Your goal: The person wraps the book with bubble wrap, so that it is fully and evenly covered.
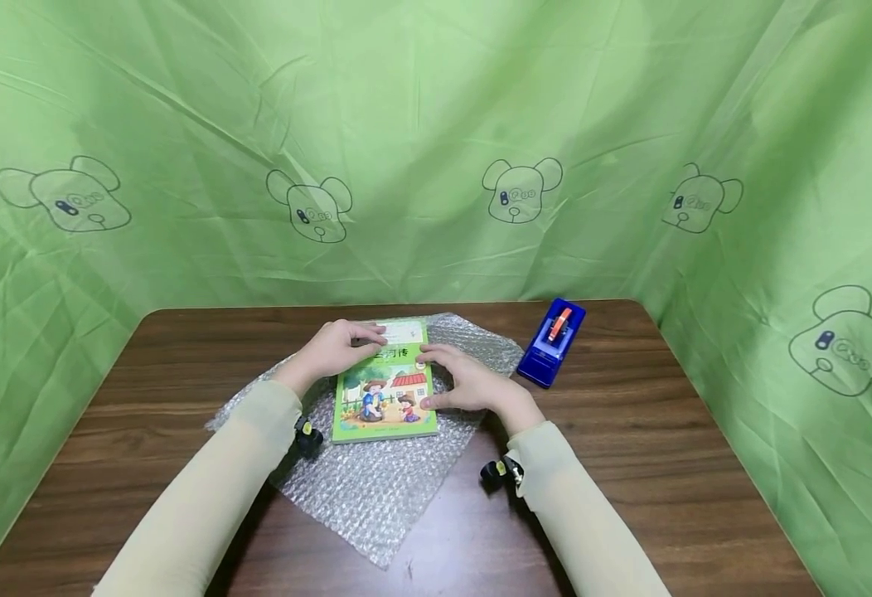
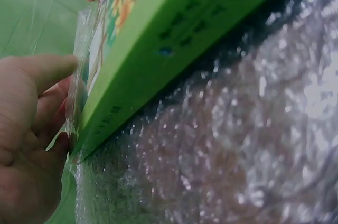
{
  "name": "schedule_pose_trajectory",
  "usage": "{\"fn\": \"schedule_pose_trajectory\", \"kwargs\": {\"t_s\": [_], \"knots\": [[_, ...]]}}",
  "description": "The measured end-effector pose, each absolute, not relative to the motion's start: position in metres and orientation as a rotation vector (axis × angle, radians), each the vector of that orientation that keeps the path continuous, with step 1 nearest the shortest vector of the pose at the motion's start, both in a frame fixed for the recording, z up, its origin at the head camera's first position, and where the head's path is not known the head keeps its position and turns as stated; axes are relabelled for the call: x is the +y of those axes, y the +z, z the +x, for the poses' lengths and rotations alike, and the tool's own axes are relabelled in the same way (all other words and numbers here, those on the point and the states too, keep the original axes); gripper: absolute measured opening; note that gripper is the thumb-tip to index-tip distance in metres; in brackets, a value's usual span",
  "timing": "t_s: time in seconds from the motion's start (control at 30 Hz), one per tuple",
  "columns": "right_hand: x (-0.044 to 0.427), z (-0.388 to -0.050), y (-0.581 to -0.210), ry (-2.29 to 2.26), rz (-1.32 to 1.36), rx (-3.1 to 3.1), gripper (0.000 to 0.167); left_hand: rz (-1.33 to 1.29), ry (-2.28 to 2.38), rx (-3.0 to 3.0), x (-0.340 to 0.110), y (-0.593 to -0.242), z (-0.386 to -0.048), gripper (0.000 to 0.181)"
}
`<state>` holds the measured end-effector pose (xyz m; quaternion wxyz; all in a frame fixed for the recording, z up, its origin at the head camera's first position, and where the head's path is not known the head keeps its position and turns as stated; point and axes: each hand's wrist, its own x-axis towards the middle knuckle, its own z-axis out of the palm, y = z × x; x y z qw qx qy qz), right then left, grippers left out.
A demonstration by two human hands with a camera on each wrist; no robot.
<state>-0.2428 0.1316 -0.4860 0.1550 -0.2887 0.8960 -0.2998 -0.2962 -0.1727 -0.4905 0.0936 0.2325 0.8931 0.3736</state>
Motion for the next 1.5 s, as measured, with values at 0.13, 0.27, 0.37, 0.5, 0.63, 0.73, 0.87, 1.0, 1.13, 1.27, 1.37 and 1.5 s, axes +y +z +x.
{"fn": "schedule_pose_trajectory", "kwargs": {"t_s": [0.13, 0.27, 0.37, 0.5, 0.63, 0.73, 0.87, 1.0, 1.13, 1.27, 1.37, 1.5], "knots": [[0.131, -0.248, -0.481, -0.824, -0.848, 2.584, 0.076, 0.655, 1.122, 2.63, -0.17, -0.493, -0.299, 0.026], [0.128, -0.257, -0.48, -0.816, -0.864, 2.653, 0.069, 0.647, 1.145, 2.611, -0.17, -0.495, -0.301, 0.027], [0.126, -0.267, -0.485, -0.838, -0.854, 2.694, 0.08, 0.654, 1.149, 2.6, -0.171, -0.495, -0.302, 0.028], [0.123, -0.277, -0.489, -0.873, -0.822, 2.696, 0.105, 0.653, 1.133, 2.599, -0.174, -0.495, -0.302, 0.029], [0.12, -0.285, -0.489, -0.791, -0.821, 2.707, 0.116, 0.671, 1.122, 2.604, -0.175, -0.495, -0.302, 0.03], [0.119, -0.287, -0.486, -0.699, -0.802, 2.731, 0.12, 0.696, 1.114, 2.603, -0.175, -0.495, -0.302, 0.031], [0.12, -0.288, -0.486, -0.652, -0.769, 2.724, 0.122, 0.699, 1.122, 2.595, -0.175, -0.495, -0.302, 0.031], [0.125, -0.292, -0.493, -0.656, -0.751, 2.67, 0.119, 0.675, 1.145, 2.587, -0.175, -0.496, -0.302, 0.031], [0.129, -0.295, -0.497, -0.66, -0.757, 2.64, 0.116, 0.67, 1.16, 2.58, -0.175, -0.497, -0.301, 0.032], [0.126, -0.293, -0.493, -0.667, -0.752, 2.626, 0.116, 0.692, 1.151, 2.585, -0.179, -0.495, -0.299, 0.032], [0.124, -0.293, -0.492, -0.661, -0.745, 2.628, 0.116, 0.71, 1.127, 2.614, -0.18, -0.493, -0.294, 0.032], [0.124, -0.292, -0.494, -0.653, -0.738, 2.633, 0.117, 0.746, 1.074, 2.645, -0.18, -0.484, -0.281, 0.035]]}}
